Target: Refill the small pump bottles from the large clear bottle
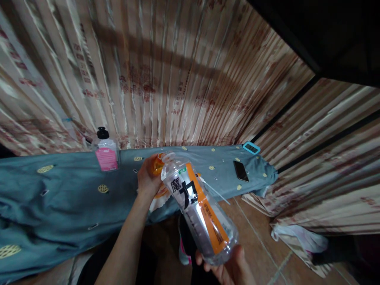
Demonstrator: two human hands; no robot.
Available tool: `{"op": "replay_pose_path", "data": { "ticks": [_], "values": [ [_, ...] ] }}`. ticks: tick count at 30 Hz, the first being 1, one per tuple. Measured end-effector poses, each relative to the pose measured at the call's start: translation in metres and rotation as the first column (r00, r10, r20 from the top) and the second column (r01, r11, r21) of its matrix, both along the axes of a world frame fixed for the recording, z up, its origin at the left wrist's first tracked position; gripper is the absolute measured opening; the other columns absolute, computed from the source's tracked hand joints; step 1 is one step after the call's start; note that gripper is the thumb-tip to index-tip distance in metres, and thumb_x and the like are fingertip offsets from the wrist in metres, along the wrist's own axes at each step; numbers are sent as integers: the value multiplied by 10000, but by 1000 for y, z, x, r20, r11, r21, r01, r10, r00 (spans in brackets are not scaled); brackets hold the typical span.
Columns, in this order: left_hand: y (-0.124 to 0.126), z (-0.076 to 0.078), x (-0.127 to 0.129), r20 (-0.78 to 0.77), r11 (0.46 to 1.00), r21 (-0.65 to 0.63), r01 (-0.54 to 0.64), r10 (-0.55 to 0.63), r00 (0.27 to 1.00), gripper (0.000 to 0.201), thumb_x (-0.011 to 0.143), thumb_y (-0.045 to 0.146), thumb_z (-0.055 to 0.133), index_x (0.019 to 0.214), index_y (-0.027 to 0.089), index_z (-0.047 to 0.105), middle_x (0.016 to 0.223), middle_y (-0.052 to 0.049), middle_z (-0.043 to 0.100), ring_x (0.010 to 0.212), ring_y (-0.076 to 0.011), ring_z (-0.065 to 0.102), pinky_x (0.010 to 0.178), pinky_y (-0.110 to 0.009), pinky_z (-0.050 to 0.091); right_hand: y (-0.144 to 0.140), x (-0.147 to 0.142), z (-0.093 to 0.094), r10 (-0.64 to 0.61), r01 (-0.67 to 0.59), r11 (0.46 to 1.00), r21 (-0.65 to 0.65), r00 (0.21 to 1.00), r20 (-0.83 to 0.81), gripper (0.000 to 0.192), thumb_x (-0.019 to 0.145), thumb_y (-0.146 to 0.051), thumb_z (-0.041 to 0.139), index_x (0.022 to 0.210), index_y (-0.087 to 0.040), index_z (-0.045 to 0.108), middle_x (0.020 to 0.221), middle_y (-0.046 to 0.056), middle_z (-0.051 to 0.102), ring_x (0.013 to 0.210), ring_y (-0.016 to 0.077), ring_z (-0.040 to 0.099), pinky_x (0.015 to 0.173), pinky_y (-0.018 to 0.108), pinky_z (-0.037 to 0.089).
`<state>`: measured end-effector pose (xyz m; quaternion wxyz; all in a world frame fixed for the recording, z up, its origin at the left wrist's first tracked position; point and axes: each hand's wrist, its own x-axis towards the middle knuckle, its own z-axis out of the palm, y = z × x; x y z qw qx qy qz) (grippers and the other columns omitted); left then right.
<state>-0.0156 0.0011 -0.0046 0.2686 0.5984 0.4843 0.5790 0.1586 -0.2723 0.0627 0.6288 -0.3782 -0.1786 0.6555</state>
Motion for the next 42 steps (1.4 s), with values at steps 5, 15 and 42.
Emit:
{"op": "replay_pose_path", "data": {
  "ticks": [5,15,42],
  "values": [
    [3,-3,2,-29,1000,7,-26,26,999,497,825,491,859,1265,262,826,1253,-106,917,1174,-374,885,1078,-543,722,0,1,-5,4,-4,1000,0,1000,-23,633,770,-759,1083,1103,-229,992,949,107,994,815,193,949,757,210,709],
    [2,0,2,-61,998,-5,-56,55,997,490,835,545,843,1248,282,818,1217,-75,907,1142,-356,875,1010,-501,725,-4,10,-25,35,-36,999,3,998,45,630,819,-816,1020,946,-210,905,1188,152,971,937,284,951,806,328,722],
    [-6,-2,3,-12,999,-10,-37,37,999,550,873,533,882,1358,305,755,1312,-74,890,1205,-358,864,1049,-491,726,-2,1,-12,-12,10,999,-35,999,-49,638,740,-797,1077,1061,-254,982,981,102,994,823,208,945,737,226,698]
  ]
}}
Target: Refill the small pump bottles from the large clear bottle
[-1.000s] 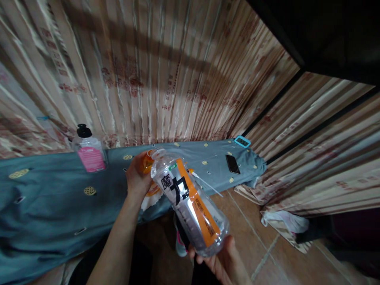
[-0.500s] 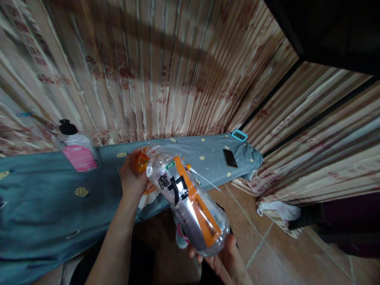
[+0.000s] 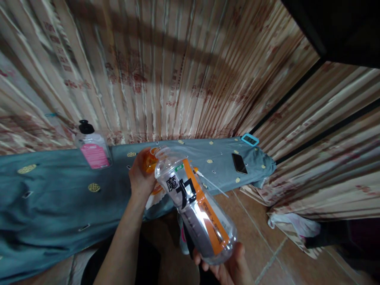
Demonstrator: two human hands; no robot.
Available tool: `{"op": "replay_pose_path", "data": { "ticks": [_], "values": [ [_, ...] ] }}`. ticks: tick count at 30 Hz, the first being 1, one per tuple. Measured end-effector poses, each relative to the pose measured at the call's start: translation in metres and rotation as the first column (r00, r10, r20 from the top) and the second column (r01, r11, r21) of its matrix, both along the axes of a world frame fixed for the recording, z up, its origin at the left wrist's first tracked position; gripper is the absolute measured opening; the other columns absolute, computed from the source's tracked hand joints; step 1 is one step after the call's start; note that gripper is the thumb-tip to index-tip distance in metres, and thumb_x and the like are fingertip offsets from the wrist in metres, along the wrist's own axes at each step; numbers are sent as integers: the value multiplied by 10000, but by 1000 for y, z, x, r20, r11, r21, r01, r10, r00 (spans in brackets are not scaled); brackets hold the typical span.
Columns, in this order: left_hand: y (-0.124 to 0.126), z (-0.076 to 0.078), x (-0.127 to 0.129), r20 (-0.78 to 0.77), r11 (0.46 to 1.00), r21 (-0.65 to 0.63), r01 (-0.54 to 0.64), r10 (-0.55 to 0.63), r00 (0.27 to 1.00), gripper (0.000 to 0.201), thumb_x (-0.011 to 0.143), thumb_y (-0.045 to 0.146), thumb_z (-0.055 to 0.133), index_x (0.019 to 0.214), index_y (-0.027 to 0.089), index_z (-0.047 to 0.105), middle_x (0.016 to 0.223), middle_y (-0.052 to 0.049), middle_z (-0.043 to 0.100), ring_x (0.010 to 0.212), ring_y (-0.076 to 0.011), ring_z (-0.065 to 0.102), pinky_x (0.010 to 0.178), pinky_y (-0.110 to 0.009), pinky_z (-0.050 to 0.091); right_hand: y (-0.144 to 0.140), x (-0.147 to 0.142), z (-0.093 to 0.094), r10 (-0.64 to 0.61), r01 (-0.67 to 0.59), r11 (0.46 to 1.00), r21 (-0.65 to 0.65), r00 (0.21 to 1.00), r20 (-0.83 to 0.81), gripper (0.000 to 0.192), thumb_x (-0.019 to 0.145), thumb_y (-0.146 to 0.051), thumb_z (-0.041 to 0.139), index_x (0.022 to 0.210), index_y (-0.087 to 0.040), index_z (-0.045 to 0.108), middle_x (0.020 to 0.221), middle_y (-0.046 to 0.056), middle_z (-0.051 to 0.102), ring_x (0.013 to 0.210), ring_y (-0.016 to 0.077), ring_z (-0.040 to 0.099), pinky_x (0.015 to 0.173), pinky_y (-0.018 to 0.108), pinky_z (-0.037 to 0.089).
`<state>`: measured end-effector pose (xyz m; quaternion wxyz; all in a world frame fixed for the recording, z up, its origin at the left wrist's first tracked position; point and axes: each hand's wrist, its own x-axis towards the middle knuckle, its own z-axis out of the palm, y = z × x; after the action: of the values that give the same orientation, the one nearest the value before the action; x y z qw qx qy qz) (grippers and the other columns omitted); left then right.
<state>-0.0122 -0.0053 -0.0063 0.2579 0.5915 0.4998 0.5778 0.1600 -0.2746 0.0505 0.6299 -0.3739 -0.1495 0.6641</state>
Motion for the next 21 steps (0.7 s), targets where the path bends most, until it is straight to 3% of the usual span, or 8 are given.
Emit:
{"op": "replay_pose_path", "data": {
  "ticks": [12,17,21],
  "values": [
    [-3,6,-3,18,999,-28,34,-34,999,530,856,515,882,1332,315,760,1280,-84,892,1179,-358,869,1038,-485,733,-1,2,3,33,-32,999,-19,999,25,731,722,-841,1062,1047,-190,993,900,86,985,800,193,932,752,218,700],
    [-5,9,-6,-7,999,-13,47,-47,999,524,822,491,906,1301,326,769,1259,-69,898,1174,-361,871,1018,-470,737,-3,4,-8,25,-19,994,106,998,-57,582,805,-764,1064,1044,-239,980,905,110,987,793,211,954,711,205,705],
    [-2,10,-8,-32,998,-9,66,-66,997,523,811,486,902,1292,321,777,1293,-81,896,1193,-371,869,1052,-499,734,-6,4,0,17,-17,1000,-9,1000,4,642,750,-795,1074,1017,-218,984,922,125,986,821,201,929,764,219,697]
  ]
}}
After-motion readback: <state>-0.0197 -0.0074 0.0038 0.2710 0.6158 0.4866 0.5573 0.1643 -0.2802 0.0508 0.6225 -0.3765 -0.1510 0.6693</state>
